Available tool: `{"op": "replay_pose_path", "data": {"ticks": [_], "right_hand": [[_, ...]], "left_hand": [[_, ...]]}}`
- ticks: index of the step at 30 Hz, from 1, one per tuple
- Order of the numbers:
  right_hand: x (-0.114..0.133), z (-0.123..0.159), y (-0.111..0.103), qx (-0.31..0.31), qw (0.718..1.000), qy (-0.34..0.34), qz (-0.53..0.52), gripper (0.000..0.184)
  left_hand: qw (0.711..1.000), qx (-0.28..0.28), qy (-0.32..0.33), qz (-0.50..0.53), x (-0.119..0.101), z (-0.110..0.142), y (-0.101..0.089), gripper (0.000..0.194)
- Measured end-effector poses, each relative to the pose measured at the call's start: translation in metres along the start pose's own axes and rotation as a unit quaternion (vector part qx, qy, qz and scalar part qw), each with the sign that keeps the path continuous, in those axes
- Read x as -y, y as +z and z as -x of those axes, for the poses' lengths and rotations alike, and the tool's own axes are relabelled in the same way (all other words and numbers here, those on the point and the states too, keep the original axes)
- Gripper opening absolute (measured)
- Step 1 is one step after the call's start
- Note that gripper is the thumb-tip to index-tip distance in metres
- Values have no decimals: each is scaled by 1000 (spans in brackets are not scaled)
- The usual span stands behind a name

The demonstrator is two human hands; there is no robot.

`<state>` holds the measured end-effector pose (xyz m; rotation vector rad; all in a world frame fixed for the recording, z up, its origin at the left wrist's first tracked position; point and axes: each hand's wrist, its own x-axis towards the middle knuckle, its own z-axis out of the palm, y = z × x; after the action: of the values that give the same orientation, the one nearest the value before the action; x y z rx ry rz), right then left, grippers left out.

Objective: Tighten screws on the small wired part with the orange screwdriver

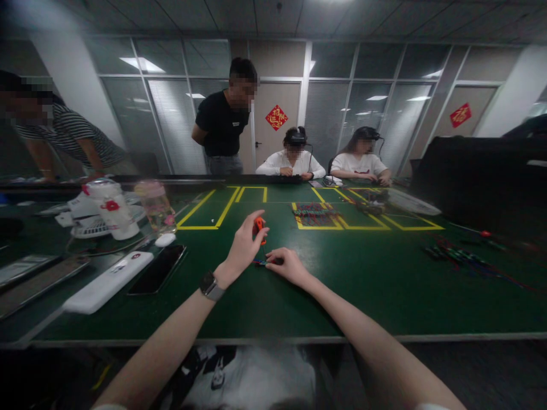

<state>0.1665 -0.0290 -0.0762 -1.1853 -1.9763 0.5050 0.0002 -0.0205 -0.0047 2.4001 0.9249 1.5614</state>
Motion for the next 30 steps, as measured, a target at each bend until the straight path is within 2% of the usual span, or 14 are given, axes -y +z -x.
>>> {"op": "replay_pose_path", "data": {"ticks": [4, 9, 14, 16, 19, 22, 27, 30], "right_hand": [[-1, 0, 0, -3, 1000, 1, 0, 10], [-2, -1, 0, 3, 1000, -1, -3, 10], [-4, -1, 0, 4, 1000, -3, -6, 11], [-4, -1, 0, 1, 1000, -4, -6, 11], [-4, -1, 1, -1, 1000, -8, -7, 10], [-4, 0, 1, 0, 1000, -8, -8, 10], [-6, -1, 2, -6, 1000, -4, -8, 9], [-6, -1, 2, -2, 1000, -6, -5, 9]], "left_hand": [[1000, -7, -9, 27, -1, 1, 2, 28], [991, -35, -37, 124, 1, -3, 1, 26], [994, -66, -48, 70, -1, -6, -4, 18], [994, -60, -46, 73, -3, -6, -5, 21], [986, -25, -58, 151, -2, -7, -4, 30], [977, -2, -69, 202, 0, -7, -3, 30], [995, -42, -36, 78, -2, -5, -5, 22], [998, -26, -21, 46, -4, -3, -4, 28]]}}
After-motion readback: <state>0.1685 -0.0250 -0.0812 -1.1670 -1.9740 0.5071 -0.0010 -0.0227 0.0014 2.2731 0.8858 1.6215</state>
